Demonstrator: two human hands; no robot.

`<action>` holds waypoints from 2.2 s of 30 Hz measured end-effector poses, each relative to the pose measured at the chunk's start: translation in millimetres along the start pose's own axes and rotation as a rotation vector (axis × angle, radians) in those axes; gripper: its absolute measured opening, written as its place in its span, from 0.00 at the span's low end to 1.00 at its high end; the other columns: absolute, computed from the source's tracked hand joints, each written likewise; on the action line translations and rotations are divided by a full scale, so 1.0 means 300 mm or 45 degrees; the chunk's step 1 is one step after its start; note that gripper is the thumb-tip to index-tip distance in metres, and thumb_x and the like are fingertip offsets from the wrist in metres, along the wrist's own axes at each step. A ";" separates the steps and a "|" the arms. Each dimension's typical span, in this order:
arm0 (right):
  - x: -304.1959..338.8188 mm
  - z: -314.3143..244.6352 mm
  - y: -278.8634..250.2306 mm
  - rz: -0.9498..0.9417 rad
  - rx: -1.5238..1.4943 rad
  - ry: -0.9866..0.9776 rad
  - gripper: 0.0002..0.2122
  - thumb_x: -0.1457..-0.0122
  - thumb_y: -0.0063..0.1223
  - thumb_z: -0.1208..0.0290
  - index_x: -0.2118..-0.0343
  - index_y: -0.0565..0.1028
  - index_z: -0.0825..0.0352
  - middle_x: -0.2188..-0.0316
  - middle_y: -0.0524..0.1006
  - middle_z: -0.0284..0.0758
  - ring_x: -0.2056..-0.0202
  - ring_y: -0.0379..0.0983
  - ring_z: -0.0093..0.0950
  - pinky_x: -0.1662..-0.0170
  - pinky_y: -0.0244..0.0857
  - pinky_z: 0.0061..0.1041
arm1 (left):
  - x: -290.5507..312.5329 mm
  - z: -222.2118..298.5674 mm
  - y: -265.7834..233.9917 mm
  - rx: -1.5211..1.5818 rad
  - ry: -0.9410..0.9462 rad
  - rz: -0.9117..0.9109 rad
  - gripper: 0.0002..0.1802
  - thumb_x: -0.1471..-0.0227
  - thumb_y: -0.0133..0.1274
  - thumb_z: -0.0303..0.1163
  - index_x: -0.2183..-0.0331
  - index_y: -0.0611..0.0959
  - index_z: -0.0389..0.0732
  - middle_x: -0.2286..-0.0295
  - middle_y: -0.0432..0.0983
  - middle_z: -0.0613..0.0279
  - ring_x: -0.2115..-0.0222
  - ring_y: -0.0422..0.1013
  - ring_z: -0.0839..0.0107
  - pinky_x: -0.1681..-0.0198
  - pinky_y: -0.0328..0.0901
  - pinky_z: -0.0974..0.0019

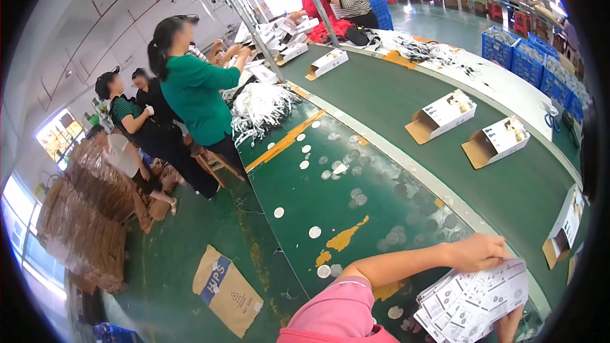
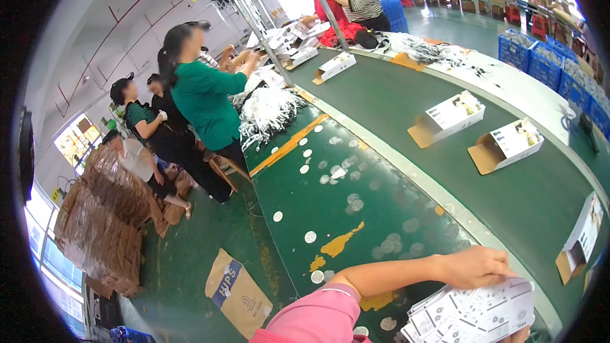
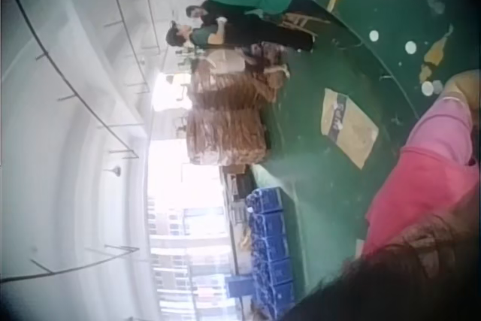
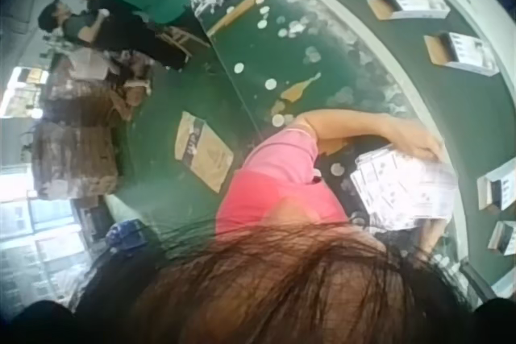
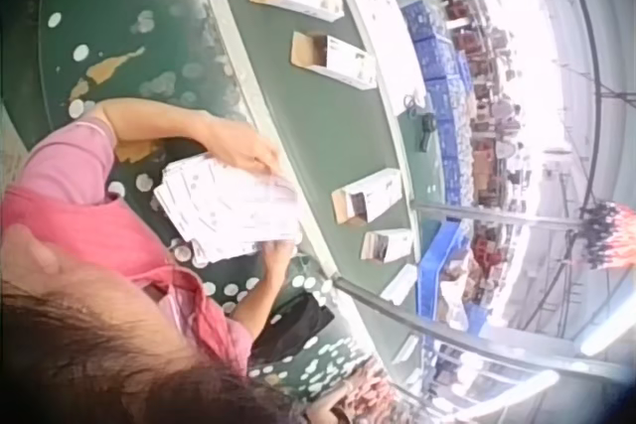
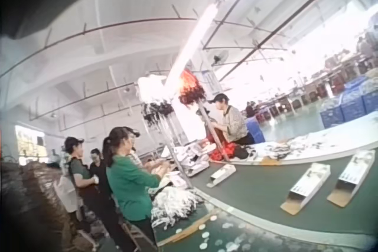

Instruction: The person inserts instruction manuals into product packaging boxes by picking up individual folded manuals from a stack and placing them inside open boxes on an assembly line.

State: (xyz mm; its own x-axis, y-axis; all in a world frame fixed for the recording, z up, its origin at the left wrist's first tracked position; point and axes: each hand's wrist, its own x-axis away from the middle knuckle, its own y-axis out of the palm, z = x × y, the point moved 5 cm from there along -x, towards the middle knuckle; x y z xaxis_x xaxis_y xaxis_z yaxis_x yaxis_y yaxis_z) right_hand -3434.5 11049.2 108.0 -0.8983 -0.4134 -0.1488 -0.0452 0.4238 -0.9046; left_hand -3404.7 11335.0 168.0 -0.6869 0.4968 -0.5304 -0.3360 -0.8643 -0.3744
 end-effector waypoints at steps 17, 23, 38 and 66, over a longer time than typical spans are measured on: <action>-0.076 0.059 0.035 1.043 -0.813 0.464 0.06 0.44 0.45 0.71 0.73 0.64 0.66 0.81 0.61 0.22 0.78 0.53 0.11 0.76 0.48 0.11 | -0.196 -0.269 -0.355 -1.267 0.253 0.883 0.15 0.58 0.48 0.25 0.63 0.76 0.40 0.67 0.70 0.56 0.66 0.63 0.59 0.62 0.58 0.60; -0.091 0.053 0.062 1.115 -0.658 0.439 0.08 0.44 0.45 0.67 0.73 0.66 0.67 0.84 0.63 0.26 0.80 0.56 0.14 0.78 0.51 0.16 | -0.399 -0.680 -0.138 -1.777 0.121 -0.013 0.11 0.59 0.45 0.30 0.69 0.75 0.39 0.70 0.68 0.61 0.71 0.67 0.66 0.71 0.63 0.64; -0.125 0.076 0.076 1.114 -1.338 0.563 0.05 0.47 0.46 0.77 0.68 0.65 0.66 0.75 0.69 0.28 0.74 0.64 0.14 0.72 0.58 0.13 | -0.266 -0.360 -0.059 -0.373 -0.347 -0.351 0.21 0.51 0.46 0.37 0.54 0.70 0.44 0.60 0.70 0.57 0.68 0.70 0.63 0.65 0.64 0.65; -1.249 -0.559 0.352 0.401 0.835 0.158 0.14 0.49 0.38 0.67 0.65 0.74 0.67 0.63 0.73 0.40 0.58 0.67 0.35 0.56 0.59 0.36 | 0.154 -0.063 -0.584 -0.285 -0.239 -0.546 0.31 0.66 0.59 0.37 0.58 0.71 0.34 0.64 0.71 0.45 0.63 0.68 0.54 0.59 0.61 0.60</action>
State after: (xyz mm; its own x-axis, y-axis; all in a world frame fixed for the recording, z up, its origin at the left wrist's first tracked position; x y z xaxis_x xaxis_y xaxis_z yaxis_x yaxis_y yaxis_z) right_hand -3176.0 11383.9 135.1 -0.8701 -0.2408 -0.4300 0.4589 -0.0779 -0.8851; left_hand -3365.3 11510.7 194.6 -0.6286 0.7621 -0.1554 -0.4810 -0.5379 -0.6923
